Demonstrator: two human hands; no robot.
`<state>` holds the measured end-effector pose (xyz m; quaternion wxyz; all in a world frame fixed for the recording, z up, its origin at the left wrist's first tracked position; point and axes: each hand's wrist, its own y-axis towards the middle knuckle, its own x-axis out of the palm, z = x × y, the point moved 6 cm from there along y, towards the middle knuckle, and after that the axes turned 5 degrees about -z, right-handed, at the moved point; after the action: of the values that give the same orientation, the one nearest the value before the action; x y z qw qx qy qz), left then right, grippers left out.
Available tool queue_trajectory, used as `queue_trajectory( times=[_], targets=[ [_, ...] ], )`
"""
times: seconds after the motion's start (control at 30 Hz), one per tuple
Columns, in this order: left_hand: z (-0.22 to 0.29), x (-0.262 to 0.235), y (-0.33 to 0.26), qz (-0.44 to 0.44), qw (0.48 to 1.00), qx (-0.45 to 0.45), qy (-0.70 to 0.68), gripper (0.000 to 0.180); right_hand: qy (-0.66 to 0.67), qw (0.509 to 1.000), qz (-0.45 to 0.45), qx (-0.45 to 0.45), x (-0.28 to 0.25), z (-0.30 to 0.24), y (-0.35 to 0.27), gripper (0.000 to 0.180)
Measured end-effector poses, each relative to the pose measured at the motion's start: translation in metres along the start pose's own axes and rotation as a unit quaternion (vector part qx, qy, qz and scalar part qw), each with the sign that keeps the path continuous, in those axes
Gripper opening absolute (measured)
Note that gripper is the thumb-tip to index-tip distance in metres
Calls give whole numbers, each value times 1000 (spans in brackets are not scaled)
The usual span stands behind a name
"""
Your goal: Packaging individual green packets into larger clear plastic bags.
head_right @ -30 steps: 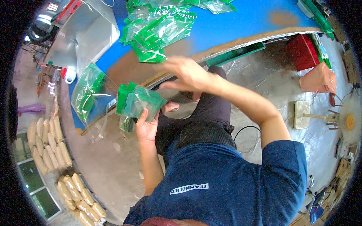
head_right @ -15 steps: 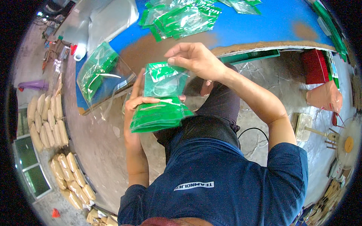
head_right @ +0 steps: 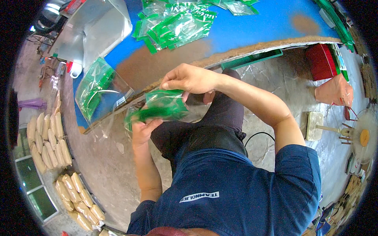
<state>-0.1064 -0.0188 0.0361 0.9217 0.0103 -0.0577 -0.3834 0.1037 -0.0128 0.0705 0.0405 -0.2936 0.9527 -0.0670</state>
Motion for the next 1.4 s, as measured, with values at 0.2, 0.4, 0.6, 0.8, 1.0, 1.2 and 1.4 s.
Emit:
queue_trajectory(
  times=[0.2,0.4,0.6,0.8,1.0,1.2,1.4],
  targets=[
    [-33,-6,-9,158,980,59,-110,52,-420,855,301,-42,-95,-7,20,47],
    [-82,16,-11,223,848,-40,-479,47,-599,769,169,-144,-31,32,21,44],
    [-72,13,2,245,876,-67,-410,38,-425,883,151,-129,-55,-4,54,56],
    [-85,5,-37,188,861,-54,-469,59,-629,767,53,-113,-40,18,63,96],
    [-47,8,-36,210,907,55,-361,62,-435,839,120,-303,5,-2,22,31],
    [-56,-7,-15,255,933,17,-253,53,-400,869,263,-121,-53,-18,75,56],
    [-80,6,-31,183,902,8,-390,63,-681,691,231,-74,-97,31,96,39]
  ],
)
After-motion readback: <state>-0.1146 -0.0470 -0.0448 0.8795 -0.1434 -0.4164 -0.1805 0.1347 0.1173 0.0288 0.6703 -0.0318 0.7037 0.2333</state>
